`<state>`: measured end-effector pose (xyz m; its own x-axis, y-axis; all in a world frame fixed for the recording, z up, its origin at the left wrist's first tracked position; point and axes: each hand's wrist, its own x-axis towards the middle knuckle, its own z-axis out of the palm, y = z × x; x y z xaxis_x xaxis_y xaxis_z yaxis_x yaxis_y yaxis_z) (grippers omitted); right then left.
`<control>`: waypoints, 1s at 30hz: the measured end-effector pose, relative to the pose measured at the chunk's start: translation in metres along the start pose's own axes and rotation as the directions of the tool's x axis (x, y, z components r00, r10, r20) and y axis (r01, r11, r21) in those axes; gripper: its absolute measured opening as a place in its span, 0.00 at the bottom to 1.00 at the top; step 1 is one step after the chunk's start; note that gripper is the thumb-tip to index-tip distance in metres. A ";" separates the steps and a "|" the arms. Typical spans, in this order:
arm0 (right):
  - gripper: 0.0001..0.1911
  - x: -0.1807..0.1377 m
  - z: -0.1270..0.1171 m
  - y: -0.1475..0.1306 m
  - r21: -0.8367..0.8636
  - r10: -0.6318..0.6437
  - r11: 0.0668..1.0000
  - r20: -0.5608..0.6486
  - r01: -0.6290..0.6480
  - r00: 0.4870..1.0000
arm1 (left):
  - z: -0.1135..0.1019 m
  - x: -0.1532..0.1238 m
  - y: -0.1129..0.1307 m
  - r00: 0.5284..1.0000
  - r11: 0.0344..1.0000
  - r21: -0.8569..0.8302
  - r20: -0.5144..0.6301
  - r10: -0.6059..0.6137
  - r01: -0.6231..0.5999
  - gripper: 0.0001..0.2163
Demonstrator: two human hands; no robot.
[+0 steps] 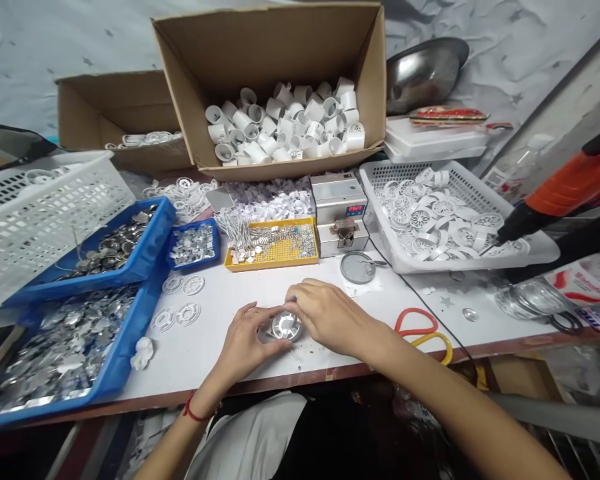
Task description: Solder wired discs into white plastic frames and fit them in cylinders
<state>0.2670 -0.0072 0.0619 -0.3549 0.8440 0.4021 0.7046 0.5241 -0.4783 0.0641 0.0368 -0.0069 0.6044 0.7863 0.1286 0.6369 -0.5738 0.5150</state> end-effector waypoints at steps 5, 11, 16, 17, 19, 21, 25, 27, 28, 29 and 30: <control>0.15 -0.014 -0.010 0.003 0.070 0.040 0.997 -0.200 -0.026 0.979 | -0.001 0.001 -0.002 0.999 0.999 0.028 -0.026 0.027 -0.026 0.23; 0.15 -0.052 -0.027 0.061 -0.069 0.311 0.874 -0.682 -0.481 0.662 | 0.002 0.003 -0.012 0.994 0.994 0.072 -0.065 0.083 -0.078 0.22; 0.18 -0.061 -0.010 0.103 -0.178 0.290 0.859 -0.603 -0.479 0.743 | 0.005 0.003 -0.011 0.981 0.980 0.117 -0.098 0.170 -0.158 0.21; 0.17 -0.061 -0.007 0.106 -0.181 0.291 0.861 -0.593 -0.476 0.751 | 0.004 0.001 -0.012 0.972 0.973 0.136 -0.114 0.204 -0.188 0.22; 0.17 -0.062 -0.005 0.108 -0.183 0.293 0.864 -0.575 -0.469 0.764 | -0.001 -0.006 -0.017 0.957 0.958 0.183 -0.147 0.250 -0.222 0.25; 0.16 -0.064 -0.005 0.106 -0.179 0.296 0.867 -0.566 -0.465 0.770 | -0.007 -0.016 -0.029 0.959 0.957 0.219 -0.169 0.229 -0.190 0.31; 0.15 -0.066 -0.005 0.101 -0.154 0.324 0.864 -0.561 -0.480 0.762 | -0.007 -0.037 -0.058 0.979 0.985 0.162 -0.185 0.090 -0.060 0.29; 0.15 -0.066 -0.003 0.097 -0.135 0.341 0.863 -0.553 -0.486 0.760 | 0.000 -0.043 -0.065 0.978 0.996 0.084 -0.202 0.051 -0.034 0.26; 0.15 -0.065 -0.002 0.094 -0.124 0.351 0.863 -0.550 -0.489 0.758 | 0.004 -0.045 -0.066 0.976 0.999 0.046 -0.213 0.038 -0.029 0.25; 0.15 -0.065 -0.001 0.092 -0.111 0.361 0.863 -0.549 -0.493 0.754 | 0.009 -0.045 -0.065 0.975 1.000 0.011 -0.222 0.026 -0.024 0.25; 0.16 -0.064 0.000 0.090 -0.097 0.371 0.861 -0.552 -0.500 0.747 | 0.013 -0.045 -0.064 0.973 1.000 -0.020 -0.230 0.015 -0.020 0.24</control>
<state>0.3528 -0.0142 -0.0072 0.3357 0.7620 0.5537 0.8437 0.0181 -0.5365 0.0021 0.0352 -0.0563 0.4875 0.8095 0.3273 0.6150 -0.5844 0.5294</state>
